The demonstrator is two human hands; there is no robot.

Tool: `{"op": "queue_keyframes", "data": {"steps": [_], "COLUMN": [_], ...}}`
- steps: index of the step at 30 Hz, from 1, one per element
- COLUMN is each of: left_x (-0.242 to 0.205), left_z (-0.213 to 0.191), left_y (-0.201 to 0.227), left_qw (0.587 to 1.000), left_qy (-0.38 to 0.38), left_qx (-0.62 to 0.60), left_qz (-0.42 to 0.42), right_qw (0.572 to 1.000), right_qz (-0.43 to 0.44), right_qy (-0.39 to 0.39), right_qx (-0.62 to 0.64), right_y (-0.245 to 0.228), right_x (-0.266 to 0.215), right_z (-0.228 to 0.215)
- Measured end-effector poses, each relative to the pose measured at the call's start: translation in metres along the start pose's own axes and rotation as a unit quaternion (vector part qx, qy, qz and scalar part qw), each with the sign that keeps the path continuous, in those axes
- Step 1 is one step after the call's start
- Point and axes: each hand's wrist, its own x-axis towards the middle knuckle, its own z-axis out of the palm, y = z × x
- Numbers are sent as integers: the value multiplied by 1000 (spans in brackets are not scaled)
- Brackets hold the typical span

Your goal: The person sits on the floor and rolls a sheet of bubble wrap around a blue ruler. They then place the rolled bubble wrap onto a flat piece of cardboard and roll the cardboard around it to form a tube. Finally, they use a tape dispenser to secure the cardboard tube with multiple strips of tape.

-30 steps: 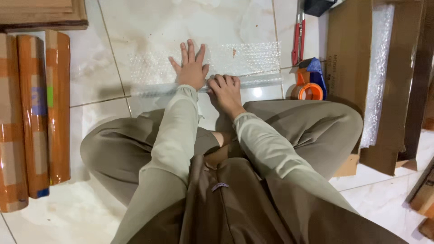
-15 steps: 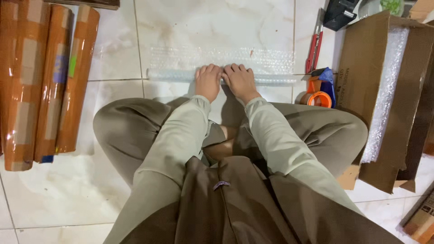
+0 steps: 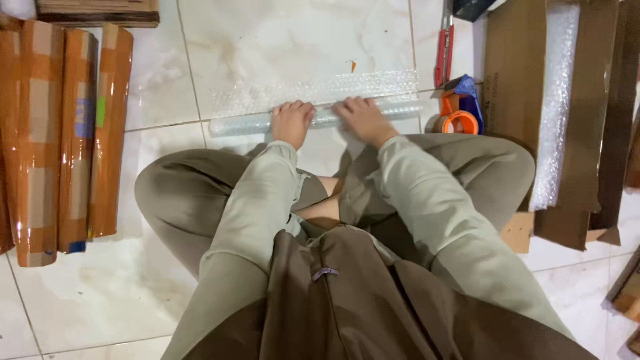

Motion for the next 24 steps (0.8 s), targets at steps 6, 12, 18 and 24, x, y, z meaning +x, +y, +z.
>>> {"op": "queue_keyframes", "data": {"steps": [6, 12, 18, 24], "left_x": [6, 17, 30, 39], "left_z": [-6, -3, -9, -20], "left_y": [-5, -10, -5, 1], "left_qw": [1000, 999, 997, 995], "left_qy": [-24, -44, -57, -71], "left_qx": [0, 11, 46, 65], "left_qz": [8, 2, -13, -33], "right_qw": [987, 945, 990, 963], "right_qz": [119, 288, 132, -28], "right_qy": [-96, -110, -9, 240], "right_qx": [-51, -113, 39, -120], "right_y": [65, 76, -12, -29], "right_x": [-31, -27, 3, 22], "right_z": [-2, 15, -37, 27]}}
